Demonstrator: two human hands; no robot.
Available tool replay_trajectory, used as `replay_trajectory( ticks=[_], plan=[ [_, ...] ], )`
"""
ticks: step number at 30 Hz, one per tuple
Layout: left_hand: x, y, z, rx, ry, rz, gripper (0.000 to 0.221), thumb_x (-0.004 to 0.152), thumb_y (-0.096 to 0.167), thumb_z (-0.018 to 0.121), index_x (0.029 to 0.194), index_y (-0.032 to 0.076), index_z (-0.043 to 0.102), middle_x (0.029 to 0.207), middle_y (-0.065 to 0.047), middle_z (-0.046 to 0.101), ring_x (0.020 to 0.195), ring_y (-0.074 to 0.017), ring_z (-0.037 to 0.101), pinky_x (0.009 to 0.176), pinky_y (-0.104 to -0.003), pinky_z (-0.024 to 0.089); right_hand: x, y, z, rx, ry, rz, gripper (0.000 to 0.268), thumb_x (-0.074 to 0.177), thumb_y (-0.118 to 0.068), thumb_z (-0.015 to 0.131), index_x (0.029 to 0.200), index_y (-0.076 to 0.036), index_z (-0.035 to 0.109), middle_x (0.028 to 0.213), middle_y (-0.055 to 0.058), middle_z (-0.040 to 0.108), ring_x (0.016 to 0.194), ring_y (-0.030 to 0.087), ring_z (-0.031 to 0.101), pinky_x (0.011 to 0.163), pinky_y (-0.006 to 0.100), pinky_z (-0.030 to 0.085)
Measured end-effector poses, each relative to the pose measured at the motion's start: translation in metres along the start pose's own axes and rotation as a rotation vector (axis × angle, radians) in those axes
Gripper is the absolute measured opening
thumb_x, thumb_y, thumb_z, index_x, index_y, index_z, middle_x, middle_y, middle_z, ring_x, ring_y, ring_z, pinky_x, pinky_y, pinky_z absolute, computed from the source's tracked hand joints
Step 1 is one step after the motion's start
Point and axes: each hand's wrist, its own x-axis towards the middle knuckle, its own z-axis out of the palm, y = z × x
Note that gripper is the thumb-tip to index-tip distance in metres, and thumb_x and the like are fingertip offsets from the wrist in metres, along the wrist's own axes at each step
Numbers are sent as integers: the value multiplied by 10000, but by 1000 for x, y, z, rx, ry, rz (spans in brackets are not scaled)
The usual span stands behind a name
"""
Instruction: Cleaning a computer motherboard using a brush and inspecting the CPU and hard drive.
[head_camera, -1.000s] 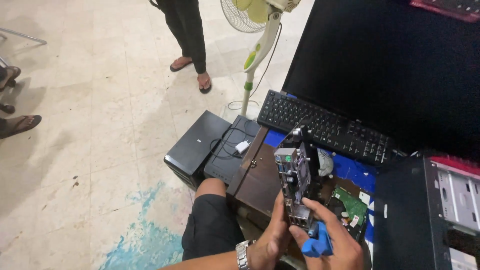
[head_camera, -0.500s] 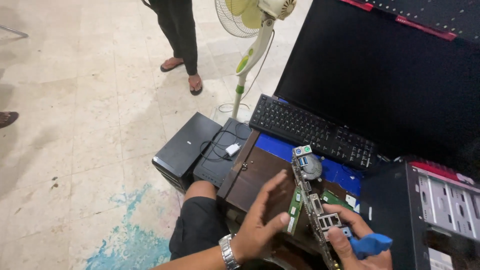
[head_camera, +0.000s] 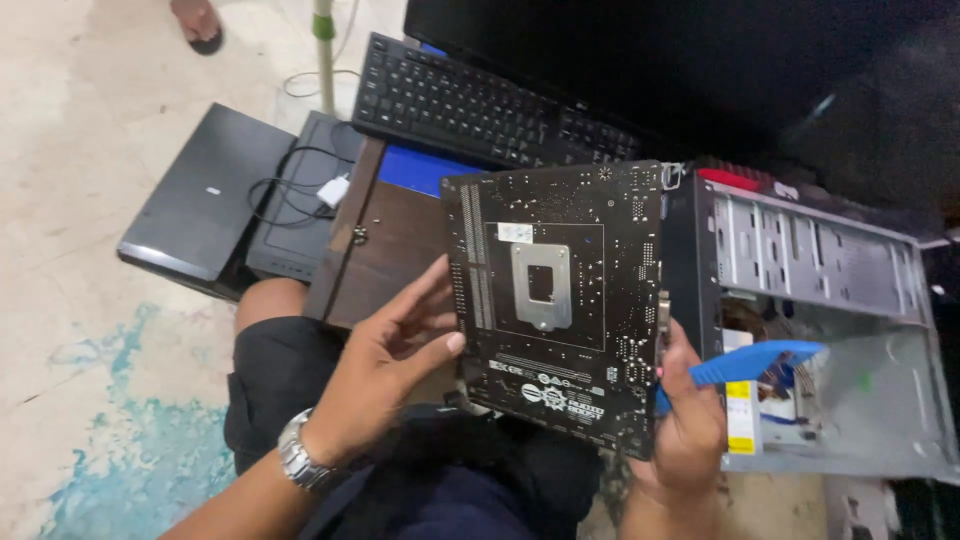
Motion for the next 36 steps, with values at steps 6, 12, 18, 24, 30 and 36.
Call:
replay_trajectory(
  ticks=[6,12,18,24,30,36],
  plan=[
    [1,6,-13,151,15,56,681,870,86,734,1517,118,522,1101,21,636,916,-74,597,943,-201,536,7,31,-35,310,-46,-28,386,1008,-134,521,1320,66,626,1289,247,681,1237,403,648,1058,543,533],
    [-1,12,-11,169,-42,97,659,847,1,725,1468,122,539,1252,-51,665,910,-108,662,879,-220,630,14,46,-43,422,-186,57,439,993,-187,561,1388,-2,604,1282,176,700,1184,380,659,1023,544,525],
    [0,12,-13,136,-148,151,614,899,23,700,1479,126,527,1171,-60,605,914,-113,624,747,-199,619,12,57,-46,392,-66,66,370,1014,-183,528,1285,32,662,1199,176,729,1121,381,691,1004,543,553],
    [1,10,-10,128,-178,194,599,925,34,687,1485,142,504,1191,-62,598,899,-113,599,751,-198,637,10,60,-51,331,53,23,368,1001,-149,516,1290,34,654,1168,149,728,1091,343,697,982,515,568],
    [0,9,-10,148,-157,196,580,928,43,691,1478,134,528,1186,-52,595,932,-117,596,784,-210,599,11,60,-48,285,138,25,346,996,-140,505,1253,26,667,1146,137,728,1091,323,699,1009,489,563],
    [0,5,-13,245,-167,290,565,948,67,691,1484,126,520,1263,-51,593,953,-121,654,939,-254,555,10,56,-43,335,216,80,433,930,-139,506,1333,-50,633,1272,111,696,1185,308,665,1123,501,494]
  ],
)
